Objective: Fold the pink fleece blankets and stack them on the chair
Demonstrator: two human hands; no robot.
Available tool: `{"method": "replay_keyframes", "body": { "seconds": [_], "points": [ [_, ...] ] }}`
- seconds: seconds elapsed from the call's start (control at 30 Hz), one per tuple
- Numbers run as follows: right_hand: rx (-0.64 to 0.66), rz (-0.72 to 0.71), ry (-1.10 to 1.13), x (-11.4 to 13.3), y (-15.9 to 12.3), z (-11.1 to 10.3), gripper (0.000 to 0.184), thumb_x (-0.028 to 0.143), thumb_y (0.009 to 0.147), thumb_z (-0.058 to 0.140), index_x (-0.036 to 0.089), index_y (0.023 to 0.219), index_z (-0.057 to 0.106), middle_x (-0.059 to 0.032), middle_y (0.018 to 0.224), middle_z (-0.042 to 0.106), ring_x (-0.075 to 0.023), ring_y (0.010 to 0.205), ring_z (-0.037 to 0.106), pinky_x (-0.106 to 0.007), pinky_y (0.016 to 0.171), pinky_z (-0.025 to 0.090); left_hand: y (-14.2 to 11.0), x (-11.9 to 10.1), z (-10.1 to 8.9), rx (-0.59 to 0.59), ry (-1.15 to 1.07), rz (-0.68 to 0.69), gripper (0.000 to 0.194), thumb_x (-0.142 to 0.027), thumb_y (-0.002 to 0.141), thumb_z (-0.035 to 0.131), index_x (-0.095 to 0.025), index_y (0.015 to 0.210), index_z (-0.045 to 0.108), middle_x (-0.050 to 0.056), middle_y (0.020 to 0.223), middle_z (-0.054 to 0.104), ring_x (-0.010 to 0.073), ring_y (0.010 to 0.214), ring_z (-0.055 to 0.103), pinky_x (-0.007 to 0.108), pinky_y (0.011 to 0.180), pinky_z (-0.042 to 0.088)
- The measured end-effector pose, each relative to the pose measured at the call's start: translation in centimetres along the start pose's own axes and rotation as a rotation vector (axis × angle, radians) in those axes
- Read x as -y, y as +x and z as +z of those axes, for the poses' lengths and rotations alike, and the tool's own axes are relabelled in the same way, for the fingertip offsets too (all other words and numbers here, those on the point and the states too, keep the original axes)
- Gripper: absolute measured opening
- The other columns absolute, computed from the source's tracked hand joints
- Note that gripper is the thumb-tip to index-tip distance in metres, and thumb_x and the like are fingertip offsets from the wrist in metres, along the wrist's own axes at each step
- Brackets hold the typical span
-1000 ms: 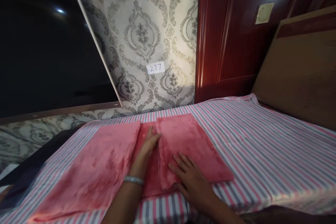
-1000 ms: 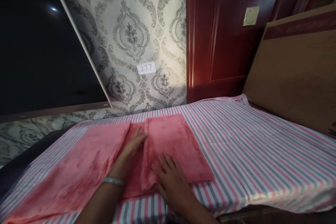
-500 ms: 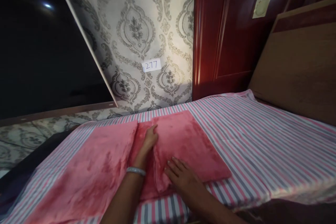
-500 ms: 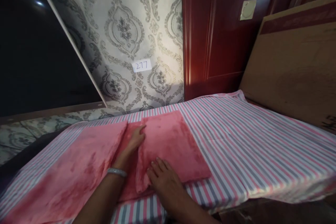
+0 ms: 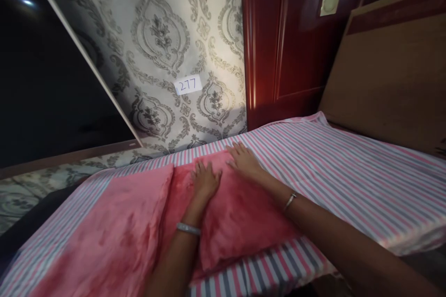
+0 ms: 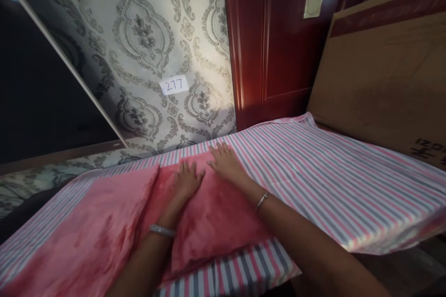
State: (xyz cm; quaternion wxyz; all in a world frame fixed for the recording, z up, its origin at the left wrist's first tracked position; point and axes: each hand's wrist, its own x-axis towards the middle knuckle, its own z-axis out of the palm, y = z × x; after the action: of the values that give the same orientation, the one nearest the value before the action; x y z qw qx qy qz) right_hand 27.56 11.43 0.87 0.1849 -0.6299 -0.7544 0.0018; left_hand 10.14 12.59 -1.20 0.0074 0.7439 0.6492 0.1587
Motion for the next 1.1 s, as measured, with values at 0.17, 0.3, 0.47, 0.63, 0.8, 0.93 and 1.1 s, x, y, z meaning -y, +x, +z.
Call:
{"method": "replay_keyframes", "body": {
  "seconds": [0.17, 0.3, 0.47, 0.63, 0.8, 0.93, 1.1],
  "points": [
    [0.101, 0.028, -0.023, -2.1, 0.8, 4.6, 0.067, 0.053, 0.102, 0.036, 0.014, 0.156, 0.034, -0.0156, 0.163, 0.026, -0.0321, 0.151, 0.018, -0.05, 0.12, 0.018, -1.2, 0.7, 1.5, 0.055, 0.099, -0.009, 0.067, -0.052, 0.096, 0.042, -0.012, 0.15, 0.042, 0.03, 0.159, 0.028, 0.0443, 0.149, 0.022, 0.066, 0.114, 0.022],
    [0.095, 0.031, -0.021, -2.8, 0.6, 6.0, 0.068, 0.056, 0.102, 0.033, 0.016, 0.156, 0.035, -0.0147, 0.163, 0.026, -0.0324, 0.151, 0.019, -0.049, 0.12, 0.018, -1.0, 0.7, 1.4, 0.077, 0.097, -0.019, 0.07, -0.054, 0.095, 0.041, -0.012, 0.151, 0.04, 0.029, 0.16, 0.026, 0.0442, 0.149, 0.021, 0.066, 0.113, 0.023],
    [0.095, 0.025, -0.016, -2.8, 0.7, 6.0, 0.067, 0.056, 0.102, 0.031, 0.016, 0.156, 0.036, -0.0144, 0.163, 0.027, -0.032, 0.151, 0.02, -0.049, 0.12, 0.017, -1.2, 0.5, 1.1, 0.084, 0.122, -0.029, 0.071, -0.055, 0.095, 0.04, -0.011, 0.151, 0.039, 0.028, 0.16, 0.028, 0.0423, 0.149, 0.023, 0.063, 0.114, 0.025],
    [0.167, 0.056, 0.023, -2.5, 1.3, 4.8, 0.062, 0.05, 0.103, 0.033, 0.018, 0.155, 0.036, -0.0135, 0.163, 0.027, -0.0314, 0.151, 0.02, -0.049, 0.119, 0.019, -0.6, 0.3, -0.5, 0.186, 0.105, -0.088, 0.069, -0.057, 0.095, 0.038, -0.016, 0.15, 0.04, 0.022, 0.162, 0.028, 0.0377, 0.15, 0.024, 0.059, 0.115, 0.028],
    [0.083, 0.066, 0.064, -1.9, 3.7, 2.6, 0.05, 0.034, 0.104, 0.026, 0.022, 0.147, 0.048, -0.0111, 0.153, 0.046, -0.0291, 0.142, 0.036, -0.049, 0.112, 0.031, 2.0, -0.2, -2.3, 0.114, 0.11, -0.034, 0.06, -0.048, 0.098, 0.034, -0.017, 0.149, 0.041, 0.017, 0.158, 0.038, 0.0324, 0.147, 0.032, 0.06, 0.116, 0.027],
    [0.064, 0.11, 0.02, -1.7, 4.4, 3.7, 0.051, 0.04, 0.104, 0.031, 0.021, 0.148, 0.047, -0.0118, 0.155, 0.042, -0.033, 0.145, 0.031, -0.053, 0.114, 0.027, 3.4, 0.0, -0.7, 0.123, 0.162, 0.015, 0.062, -0.051, 0.098, 0.032, -0.021, 0.152, 0.038, 0.016, 0.161, 0.032, 0.0336, 0.15, 0.024, 0.064, 0.117, 0.021],
    [0.085, 0.133, -0.024, -2.5, 3.8, 6.3, 0.056, 0.048, 0.104, 0.03, 0.022, 0.152, 0.042, -0.0126, 0.16, 0.034, -0.0337, 0.147, 0.026, -0.055, 0.116, 0.024, 3.3, 1.0, 1.9, 0.158, 0.162, -0.035, 0.07, -0.059, 0.097, 0.026, -0.02, 0.155, 0.033, 0.018, 0.163, 0.028, 0.0352, 0.152, 0.018, 0.066, 0.116, 0.021]
  ]
}}
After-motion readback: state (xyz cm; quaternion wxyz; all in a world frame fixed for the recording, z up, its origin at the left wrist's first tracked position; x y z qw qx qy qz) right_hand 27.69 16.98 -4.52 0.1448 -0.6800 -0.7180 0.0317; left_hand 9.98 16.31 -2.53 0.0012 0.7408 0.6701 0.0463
